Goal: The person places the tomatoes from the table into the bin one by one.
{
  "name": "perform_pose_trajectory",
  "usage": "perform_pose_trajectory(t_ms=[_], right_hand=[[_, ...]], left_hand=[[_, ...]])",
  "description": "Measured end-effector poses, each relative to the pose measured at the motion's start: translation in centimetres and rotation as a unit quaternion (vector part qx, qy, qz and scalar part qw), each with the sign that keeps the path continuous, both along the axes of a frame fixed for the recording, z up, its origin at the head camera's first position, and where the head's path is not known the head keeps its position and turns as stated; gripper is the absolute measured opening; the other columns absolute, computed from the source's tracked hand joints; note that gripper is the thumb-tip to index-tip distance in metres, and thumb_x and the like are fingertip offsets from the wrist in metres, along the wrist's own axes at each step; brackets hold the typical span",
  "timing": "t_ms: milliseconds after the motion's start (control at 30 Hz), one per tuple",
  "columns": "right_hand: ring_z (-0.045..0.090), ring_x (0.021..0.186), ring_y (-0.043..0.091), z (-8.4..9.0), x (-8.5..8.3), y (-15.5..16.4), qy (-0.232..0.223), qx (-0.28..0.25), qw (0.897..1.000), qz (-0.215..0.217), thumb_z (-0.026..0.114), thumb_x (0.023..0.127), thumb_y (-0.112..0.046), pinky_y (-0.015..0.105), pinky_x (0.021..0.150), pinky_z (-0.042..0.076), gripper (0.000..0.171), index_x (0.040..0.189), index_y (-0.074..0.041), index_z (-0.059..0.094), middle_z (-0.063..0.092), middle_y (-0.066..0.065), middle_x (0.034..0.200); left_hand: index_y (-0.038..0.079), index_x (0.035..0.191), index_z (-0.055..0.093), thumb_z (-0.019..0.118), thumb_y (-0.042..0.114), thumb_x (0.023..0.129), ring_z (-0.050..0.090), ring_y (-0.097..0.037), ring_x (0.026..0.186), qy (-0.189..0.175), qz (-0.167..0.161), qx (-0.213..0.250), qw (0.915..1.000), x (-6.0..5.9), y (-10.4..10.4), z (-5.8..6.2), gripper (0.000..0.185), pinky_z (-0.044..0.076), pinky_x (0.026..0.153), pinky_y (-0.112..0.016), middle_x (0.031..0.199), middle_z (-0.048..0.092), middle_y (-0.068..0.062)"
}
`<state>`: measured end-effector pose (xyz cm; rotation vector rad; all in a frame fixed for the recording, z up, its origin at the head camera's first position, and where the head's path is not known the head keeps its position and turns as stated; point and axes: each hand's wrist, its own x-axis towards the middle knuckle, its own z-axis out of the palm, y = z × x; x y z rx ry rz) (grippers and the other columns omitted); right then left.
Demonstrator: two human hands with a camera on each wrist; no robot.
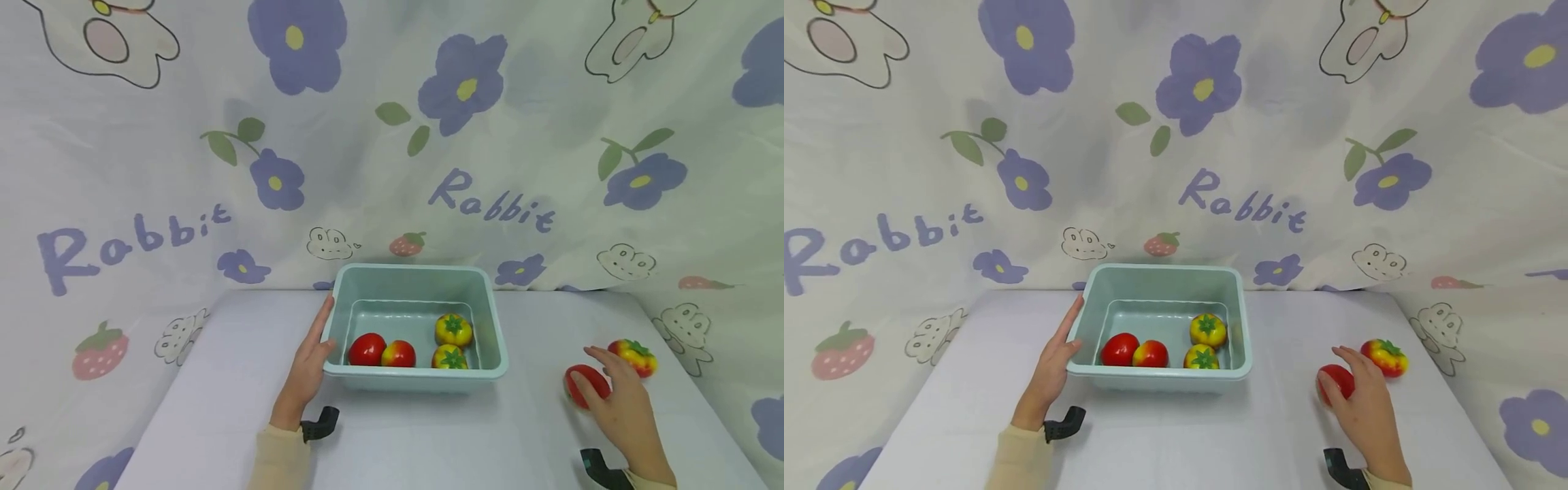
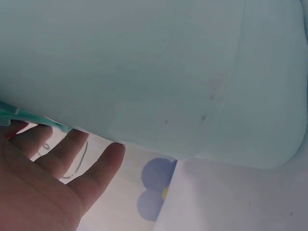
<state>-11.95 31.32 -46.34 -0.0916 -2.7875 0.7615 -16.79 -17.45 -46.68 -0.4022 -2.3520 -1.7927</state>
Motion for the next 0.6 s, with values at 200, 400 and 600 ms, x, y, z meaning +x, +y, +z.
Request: perform_pose_trajectory(t_ms=[200,400,600], right_hand=[[0.04,0.122,0.053,-0.7,-0.6,0.9,-0.045,0.0,0.999,-0.018,0.073,0.092,-0.028,0.075,0.092,0.04,0.061,0.137,0.004,0.05,0.047,0.034,0.137],[0.038,0.123,0.055,-1.3,-0.8,1.6,-0.071,0.004,0.997,-0.005,0.076,0.089,-0.035,0.074,0.091,0.041,0.069,0.137,0.006,0.048,0.045,0.036,0.137],[0.037,0.12,0.058,-2.1,-1.0,2.2,-0.103,0.012,0.995,0.005,0.082,0.081,-0.037,0.071,0.087,0.046,0.081,0.14,0.006,0.044,0.041,0.038,0.137]], left_hand=[[0.018,0.162,0.02,0.032,-0.003,0.097,0.011,-0.023,0.154,-0.002,-0.002,0.004,1.0,0.0,-0.1,0.1,0.069,0.014,0.118,-0.063,0.168,0.016,0.003],[0.018,0.162,0.02,0.032,-0.003,0.097,0.011,-0.019,0.154,0.001,-0.004,0.007,1.0,0.0,0.0,0.1,0.07,0.014,0.119,-0.062,0.167,0.016,0.005],[0.021,0.162,0.021,0.033,-0.002,0.097,0.011,-0.019,0.154,-0.002,-0.002,0.006,1.0,0.0,-0.1,-0.1,0.07,0.015,0.118,-0.063,0.167,0.016,0.006]])
